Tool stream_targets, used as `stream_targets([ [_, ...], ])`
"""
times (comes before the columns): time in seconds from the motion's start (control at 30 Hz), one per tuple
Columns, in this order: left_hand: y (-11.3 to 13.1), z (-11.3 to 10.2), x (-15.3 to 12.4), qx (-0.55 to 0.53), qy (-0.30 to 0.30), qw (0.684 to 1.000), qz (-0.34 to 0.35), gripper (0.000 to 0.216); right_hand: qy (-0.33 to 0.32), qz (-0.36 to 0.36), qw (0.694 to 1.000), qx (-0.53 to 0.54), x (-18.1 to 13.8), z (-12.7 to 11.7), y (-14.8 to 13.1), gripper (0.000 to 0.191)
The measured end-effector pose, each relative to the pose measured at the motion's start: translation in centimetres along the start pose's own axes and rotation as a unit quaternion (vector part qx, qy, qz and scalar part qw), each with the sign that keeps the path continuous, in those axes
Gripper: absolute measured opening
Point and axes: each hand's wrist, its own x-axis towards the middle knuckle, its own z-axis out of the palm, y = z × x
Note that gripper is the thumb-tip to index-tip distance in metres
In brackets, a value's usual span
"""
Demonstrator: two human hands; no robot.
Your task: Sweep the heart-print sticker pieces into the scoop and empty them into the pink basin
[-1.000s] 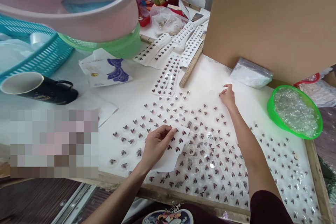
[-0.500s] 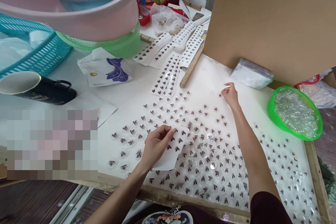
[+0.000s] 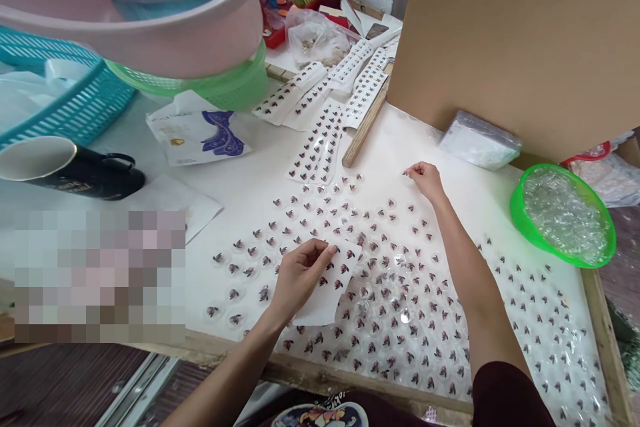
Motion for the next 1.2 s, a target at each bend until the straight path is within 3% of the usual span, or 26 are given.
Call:
stream_targets([
  [0.3,-0.3,-0.1,0.0,-0.011,0.003,1.0,-0.005,0.034,-0.009,0.064,0.994,-0.083,0.4,0.9,-1.0,0.01],
  [0.5,-0.2,-0.2,0.0,-0.01,-0.001,1.0,-0.018,0.033,0.029,0.019,0.974,-0.224,0.4,1.7,-1.3,0.006],
  [0.6,-0.2,-0.2,0.0,-0.013,-0.001,1.0,-0.015,0.035,0.078,-0.031,0.959,-0.27,0.5,1.7,-0.9,0.026],
  [0.67,-0.2,-0.2,-0.1,-0.014,-0.002,1.0,-0.014,0.035,0.083,-0.048,0.961,-0.258,0.6,1.5,-0.3,0.028],
  [0.8,-0.2,-0.3,-0.1,-0.015,-0.008,1.0,-0.02,0.035,0.02,-0.047,0.991,-0.121,0.9,0.2,1.5,0.017],
  [0.97,-0.3,-0.2,-0.1,-0.009,-0.011,1.0,-0.024,0.033,0.144,-0.105,0.983,-0.04,1.8,-1.7,3.4,0.043],
  [1.03,-0.4,-0.1,0.0,-0.009,-0.009,1.0,-0.025,0.034,0.115,-0.13,0.984,-0.033,1.3,-1.2,3.7,0.056],
  [1.1,-0.4,-0.2,0.0,-0.008,-0.007,1.0,-0.026,0.034,0.036,-0.156,0.987,-0.012,-0.2,-0.2,3.7,0.063],
  [1.2,-0.5,-0.4,0.0,-0.006,0.0,1.0,-0.022,0.033,-0.098,-0.175,0.979,0.042,-3.5,1.2,3.2,0.056],
])
